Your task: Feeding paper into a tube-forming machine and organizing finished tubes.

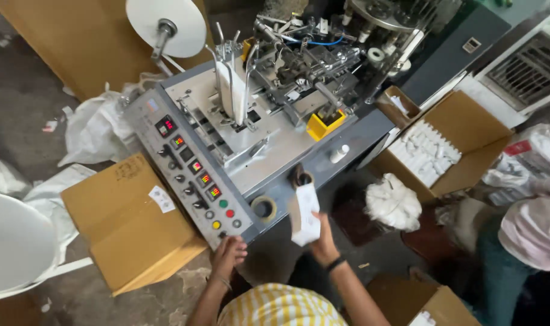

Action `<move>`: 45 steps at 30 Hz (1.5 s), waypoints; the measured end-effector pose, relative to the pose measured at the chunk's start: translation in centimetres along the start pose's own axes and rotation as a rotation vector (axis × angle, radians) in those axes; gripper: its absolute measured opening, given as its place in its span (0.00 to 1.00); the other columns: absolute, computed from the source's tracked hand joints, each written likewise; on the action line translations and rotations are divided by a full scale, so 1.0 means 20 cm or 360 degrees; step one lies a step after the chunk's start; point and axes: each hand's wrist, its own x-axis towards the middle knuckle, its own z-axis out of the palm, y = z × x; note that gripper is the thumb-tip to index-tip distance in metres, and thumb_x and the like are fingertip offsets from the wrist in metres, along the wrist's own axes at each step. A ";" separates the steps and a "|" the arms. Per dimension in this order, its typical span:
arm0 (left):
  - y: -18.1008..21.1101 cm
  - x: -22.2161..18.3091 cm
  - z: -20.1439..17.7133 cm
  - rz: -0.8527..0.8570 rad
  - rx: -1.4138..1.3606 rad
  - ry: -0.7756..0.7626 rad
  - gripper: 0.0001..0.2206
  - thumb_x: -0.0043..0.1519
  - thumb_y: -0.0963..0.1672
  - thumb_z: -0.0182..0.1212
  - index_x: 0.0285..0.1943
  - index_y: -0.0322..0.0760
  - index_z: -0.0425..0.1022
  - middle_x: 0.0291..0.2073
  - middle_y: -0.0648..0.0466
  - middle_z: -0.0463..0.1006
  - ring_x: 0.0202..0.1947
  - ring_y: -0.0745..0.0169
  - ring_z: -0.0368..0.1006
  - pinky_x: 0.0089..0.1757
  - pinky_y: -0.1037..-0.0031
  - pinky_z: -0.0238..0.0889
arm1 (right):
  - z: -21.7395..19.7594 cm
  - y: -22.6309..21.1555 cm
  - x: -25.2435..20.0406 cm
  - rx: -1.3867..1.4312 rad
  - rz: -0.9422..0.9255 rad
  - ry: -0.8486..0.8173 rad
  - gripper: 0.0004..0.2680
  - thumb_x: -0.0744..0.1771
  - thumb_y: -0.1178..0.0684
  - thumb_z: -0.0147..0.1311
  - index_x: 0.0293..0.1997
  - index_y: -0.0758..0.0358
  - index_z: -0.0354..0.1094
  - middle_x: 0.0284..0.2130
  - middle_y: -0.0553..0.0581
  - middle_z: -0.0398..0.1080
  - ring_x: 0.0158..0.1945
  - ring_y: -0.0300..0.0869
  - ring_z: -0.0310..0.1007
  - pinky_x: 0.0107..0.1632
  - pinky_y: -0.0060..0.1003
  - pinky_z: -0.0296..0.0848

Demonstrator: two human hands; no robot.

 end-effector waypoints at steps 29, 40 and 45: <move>0.45 1.20 1.03 0.0205 0.0396 0.0207 0.15 0.62 0.52 0.61 0.50 0.43 0.67 0.39 0.58 0.78 0.31 0.66 0.75 0.31 0.73 0.69 | 0.39 -0.79 1.25 -0.2836 -0.1200 -0.0552 0.34 0.59 0.39 0.61 0.74 0.46 0.53 0.71 0.70 0.45 0.64 0.65 0.54 0.63 0.59 0.57; 0.64 1.43 1.41 -0.0007 -0.0129 -0.0014 0.25 0.58 0.53 0.67 0.56 0.32 0.73 0.44 0.46 0.79 0.40 0.55 0.80 0.44 0.64 0.76 | 0.35 -1.02 1.41 -0.2304 -0.1159 -0.0889 0.19 0.68 0.50 0.56 0.67 0.60 0.64 0.63 0.63 0.67 0.66 0.56 0.64 0.67 0.45 0.61; 0.57 1.52 1.55 0.0140 -0.0467 0.0033 0.24 0.57 0.51 0.70 0.53 0.30 0.73 0.44 0.47 0.80 0.42 0.53 0.80 0.47 0.63 0.77 | 0.49 -1.12 1.18 -0.2578 -0.1443 -0.0385 0.15 0.64 0.52 0.62 0.56 0.59 0.69 0.53 0.61 0.69 0.59 0.57 0.68 0.59 0.47 0.69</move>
